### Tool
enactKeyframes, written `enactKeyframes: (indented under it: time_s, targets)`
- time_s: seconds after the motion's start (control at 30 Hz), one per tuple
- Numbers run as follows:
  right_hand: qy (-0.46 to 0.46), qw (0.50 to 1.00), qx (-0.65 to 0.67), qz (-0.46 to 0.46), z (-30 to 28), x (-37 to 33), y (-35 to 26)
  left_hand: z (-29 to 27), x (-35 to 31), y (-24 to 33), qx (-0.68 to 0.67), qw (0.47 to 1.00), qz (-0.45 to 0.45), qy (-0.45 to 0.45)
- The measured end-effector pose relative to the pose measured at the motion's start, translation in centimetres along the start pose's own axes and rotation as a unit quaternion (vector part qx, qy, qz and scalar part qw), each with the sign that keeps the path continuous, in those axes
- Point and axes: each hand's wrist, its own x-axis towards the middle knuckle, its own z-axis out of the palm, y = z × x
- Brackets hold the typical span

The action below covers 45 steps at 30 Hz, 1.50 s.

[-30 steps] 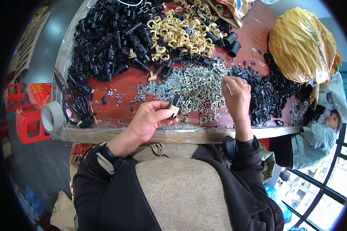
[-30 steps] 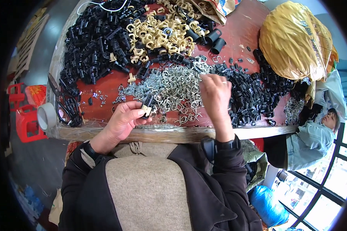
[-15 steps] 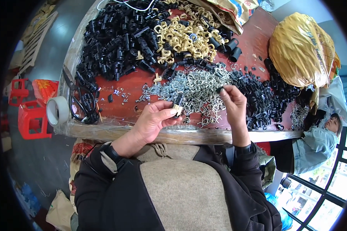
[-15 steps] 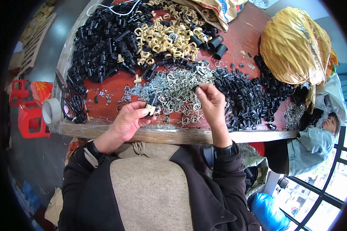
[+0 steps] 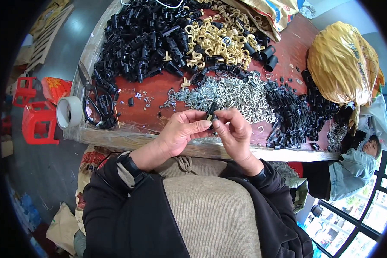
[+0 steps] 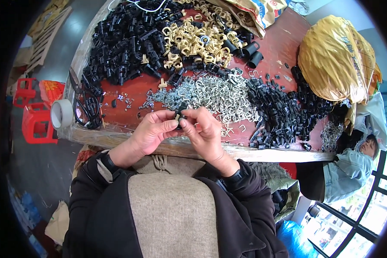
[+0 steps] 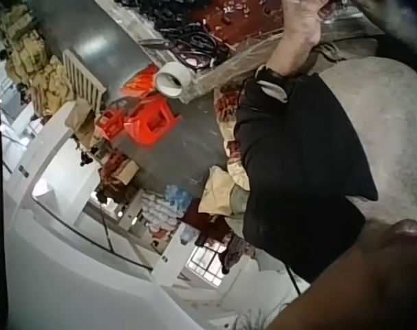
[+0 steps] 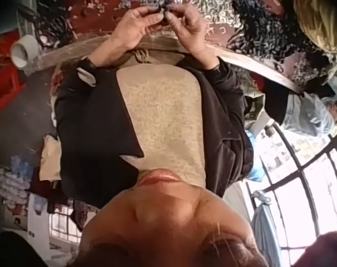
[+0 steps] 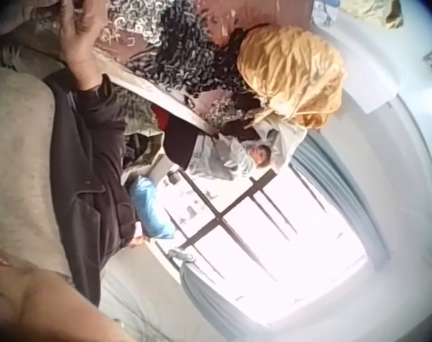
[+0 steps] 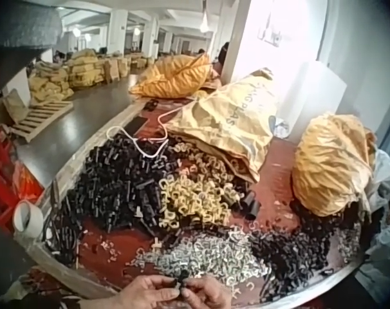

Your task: The person assembles components by hand by joining black plastic parts, tan clips, and metal fasteners before sliding a black sleeve over the assembly. After completing several units, they reach into a large bag to retrieve more tan clips to continue the process.

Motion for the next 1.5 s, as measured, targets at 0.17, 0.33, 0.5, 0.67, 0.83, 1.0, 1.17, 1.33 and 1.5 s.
enactKeyframes:
  time_s: [0.17, 0.33, 0.5, 0.67, 0.83, 1.0, 1.17, 1.33, 1.5]
  targets:
    - [0.028, 0.983, -0.115, -0.14, 0.2, -0.2, 0.8, -0.2, 0.0, -0.1, 0.008, 0.999, -0.028, -0.026]
    - [0.007, 0.98, -0.14, -0.144, -0.4, -0.2, 1.3, 0.5, 0.4, 0.1, 0.027, 0.998, -0.039, -0.047]
    - [0.003, 0.962, -0.217, -0.164, -3.5, 2.5, 2.6, -0.5, 1.5, 0.6, 0.066, 0.996, -0.039, -0.05]
    - [0.179, 0.895, -0.408, 0.019, -12.0, 12.1, 7.3, -0.7, 1.9, 0.7, 0.135, 0.989, -0.016, -0.058]
    - [0.144, 0.81, -0.552, 0.135, -14.6, 14.8, 13.4, -0.3, 1.5, 0.8, 0.131, 0.991, -0.005, -0.022]
    - [0.078, 0.856, -0.505, 0.084, -16.4, 12.9, 12.1, -0.4, 0.9, 0.9, 0.098, 0.995, -0.002, 0.014]
    - [0.029, 0.927, -0.366, 0.075, -17.4, 8.8, 3.0, -0.5, 0.7, 0.6, 0.075, 0.997, -0.006, 0.009]
    - [0.101, 0.993, -0.003, 0.067, -18.1, 4.3, -1.0, -0.1, 0.5, 0.3, 0.071, 0.997, -0.004, 0.001]
    - [0.183, 0.844, 0.492, 0.105, -13.4, 2.1, 0.2, 0.3, 0.2, 0.7, 0.052, 0.999, -0.007, 0.007]
